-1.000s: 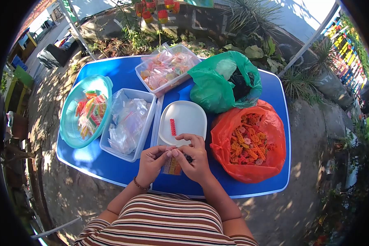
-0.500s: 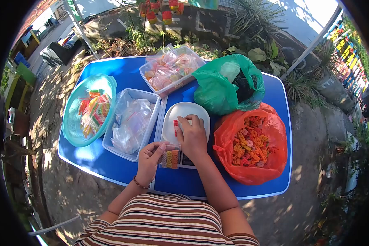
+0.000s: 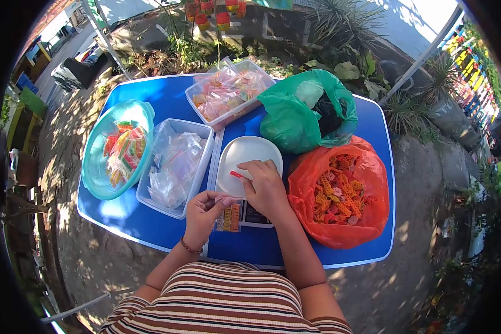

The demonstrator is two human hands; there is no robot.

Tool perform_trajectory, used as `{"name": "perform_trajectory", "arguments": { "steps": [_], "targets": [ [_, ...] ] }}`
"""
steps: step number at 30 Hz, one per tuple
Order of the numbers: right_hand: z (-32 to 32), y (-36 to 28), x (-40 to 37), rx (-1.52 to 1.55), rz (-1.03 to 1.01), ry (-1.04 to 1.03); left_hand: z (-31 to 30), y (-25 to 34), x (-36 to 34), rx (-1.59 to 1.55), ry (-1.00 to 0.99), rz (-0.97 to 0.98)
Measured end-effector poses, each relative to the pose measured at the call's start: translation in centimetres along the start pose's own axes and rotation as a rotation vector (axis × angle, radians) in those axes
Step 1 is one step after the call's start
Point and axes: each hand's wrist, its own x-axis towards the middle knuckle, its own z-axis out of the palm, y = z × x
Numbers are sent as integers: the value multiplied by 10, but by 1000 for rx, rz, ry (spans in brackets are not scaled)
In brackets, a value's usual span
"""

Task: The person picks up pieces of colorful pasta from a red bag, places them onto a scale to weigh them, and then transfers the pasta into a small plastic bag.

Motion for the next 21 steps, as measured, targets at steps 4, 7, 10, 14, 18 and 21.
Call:
{"name": "perform_trajectory", "arguments": {
  "steps": [4, 7, 10, 14, 18, 21],
  "targets": [
    [11, 9, -11, -167, -93, -64, 1, -1, 1, 25, -5, 3],
    [7, 3, -10, -97, -9, 55, -1, -1, 1, 28, 5, 11],
    [-1, 6, -13, -26, 20, 66, -2, -3, 0, 18, 15, 21],
    [-5, -5, -22, 881, 394, 67, 0, -3, 2, 74, -8, 28],
    [-11, -15, -27, 937, 463, -15, 10, -2, 4, 70, -32, 27],
    [5, -11, -30, 879, 453, 34, 13, -14, 14, 92, -27, 48]
  ]
}}
